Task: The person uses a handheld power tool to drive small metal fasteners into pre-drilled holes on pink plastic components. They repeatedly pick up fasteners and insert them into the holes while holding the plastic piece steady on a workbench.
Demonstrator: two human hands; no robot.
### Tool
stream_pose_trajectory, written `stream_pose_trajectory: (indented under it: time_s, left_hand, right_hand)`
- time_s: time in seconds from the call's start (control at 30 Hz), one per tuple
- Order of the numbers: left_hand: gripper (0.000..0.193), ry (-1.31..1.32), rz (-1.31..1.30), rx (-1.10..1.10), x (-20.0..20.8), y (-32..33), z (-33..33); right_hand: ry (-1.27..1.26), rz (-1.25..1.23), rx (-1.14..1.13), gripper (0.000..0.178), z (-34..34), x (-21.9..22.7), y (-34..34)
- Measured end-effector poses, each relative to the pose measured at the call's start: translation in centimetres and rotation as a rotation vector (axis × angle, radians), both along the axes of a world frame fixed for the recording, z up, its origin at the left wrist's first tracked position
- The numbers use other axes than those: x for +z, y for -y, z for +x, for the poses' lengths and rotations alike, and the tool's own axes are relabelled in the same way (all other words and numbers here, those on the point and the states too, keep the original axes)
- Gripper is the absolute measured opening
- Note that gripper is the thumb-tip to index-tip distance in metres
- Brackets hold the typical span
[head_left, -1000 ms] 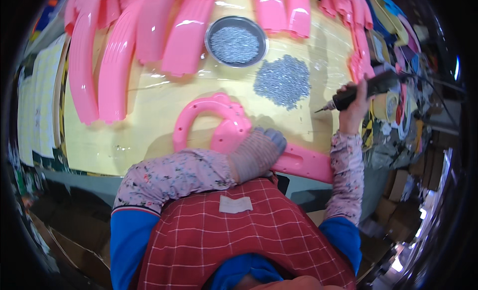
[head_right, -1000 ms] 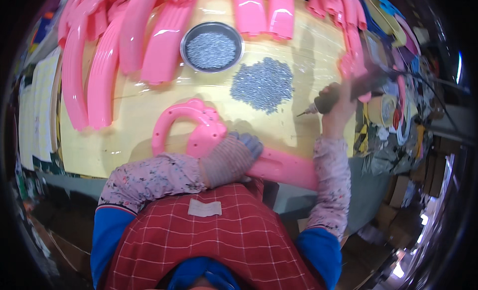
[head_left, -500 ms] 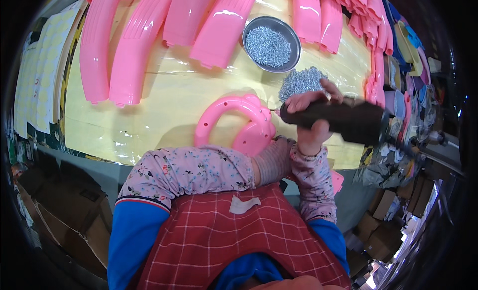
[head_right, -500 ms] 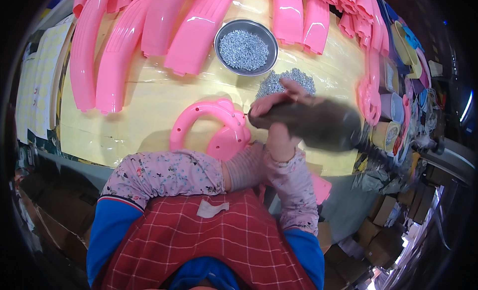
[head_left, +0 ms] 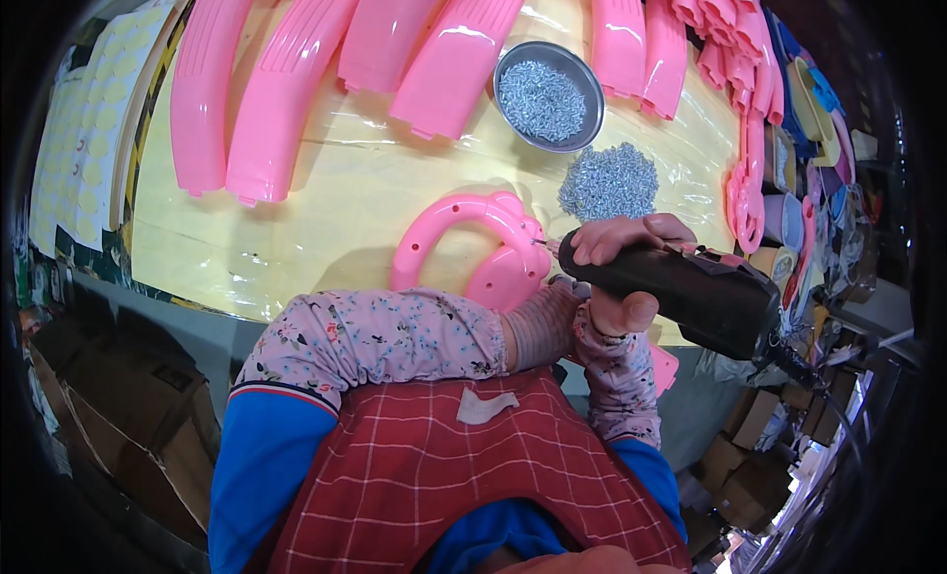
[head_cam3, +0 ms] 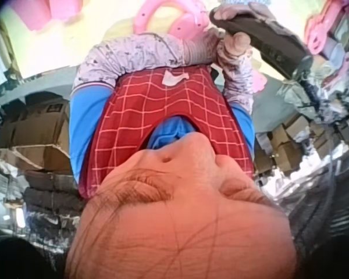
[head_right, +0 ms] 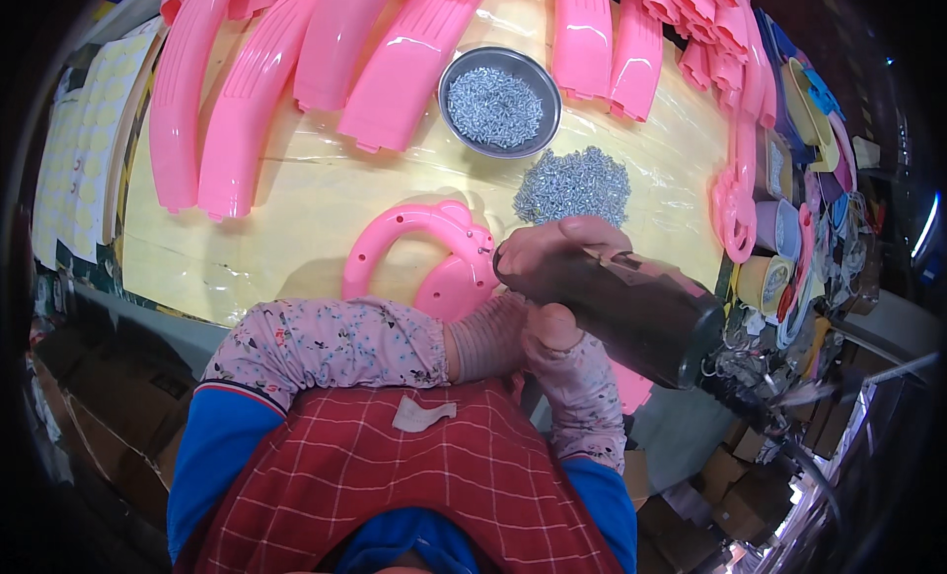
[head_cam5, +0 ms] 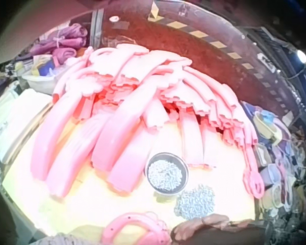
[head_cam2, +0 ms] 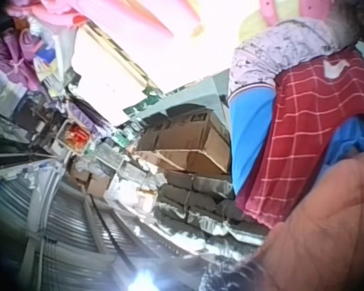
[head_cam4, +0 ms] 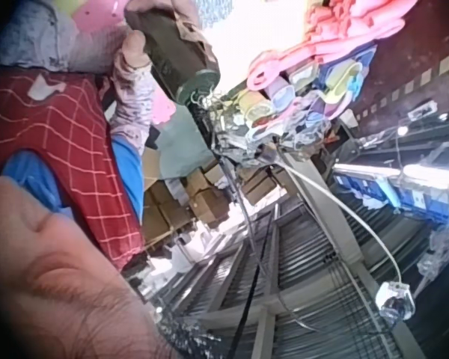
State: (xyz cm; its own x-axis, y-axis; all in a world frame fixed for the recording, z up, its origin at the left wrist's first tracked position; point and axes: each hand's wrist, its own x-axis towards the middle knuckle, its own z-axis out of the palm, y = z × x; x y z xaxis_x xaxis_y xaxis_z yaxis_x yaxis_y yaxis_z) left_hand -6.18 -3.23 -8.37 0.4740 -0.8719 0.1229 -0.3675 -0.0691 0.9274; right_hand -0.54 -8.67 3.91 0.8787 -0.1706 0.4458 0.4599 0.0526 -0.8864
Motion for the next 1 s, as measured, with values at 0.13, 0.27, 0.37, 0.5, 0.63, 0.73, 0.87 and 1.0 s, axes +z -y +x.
stream_pose_trajectory:
  time_s: [0.13, 0.27, 0.37, 0.5, 0.63, 0.73, 0.87, 1.0]
  left_hand:
    - [0.038, -0.230, -0.103, 0.012, 3.4, -1.1, 1.5]
    - [0.041, -0.641, -0.258, 0.078, 2.7, -0.4, 0.8]
    - [0.046, -0.360, -0.206, 0.012, 2.6, -1.2, 1.3]
    - [0.042, 0.036, -0.081, 0.107, -0.4, 0.7, -0.4]
    - [0.043, 0.101, -0.050, 0.188, -3.0, 2.8, -2.1]
    - [0.047, 0.092, 0.007, 0.110, -2.6, 1.9, -1.4]
    - [0.034, 0.417, 0.164, -0.045, -2.1, 1.8, -1.2]
    - [0.030, 0.556, 0.341, -0.335, 4.6, -0.8, 2.4]
  right_hand:
    - [-0.021, -0.013, 0.021, 0.078, -0.3, 0.3, -0.3]
    - [-0.077, -0.007, 0.057, 0.076, -0.5, 0.7, -0.8]
    - [-0.064, -0.017, 0.065, 0.077, -0.8, 0.1, -0.7]
    - [-0.077, -0.039, 0.036, 0.077, -0.9, -0.1, -0.4]
    - [-0.137, 0.058, 0.065, 0.075, -0.2, -0.1, -0.2]
    - [-0.156, 0.086, 0.185, 0.075, 0.6, -0.4, 0.4]
    - [-0.120, 0.188, 0.374, 0.079, 1.8, -1.3, 2.2]
    - [-0.157, 0.187, 0.272, 0.085, 1.4, 0.3, 2.0]
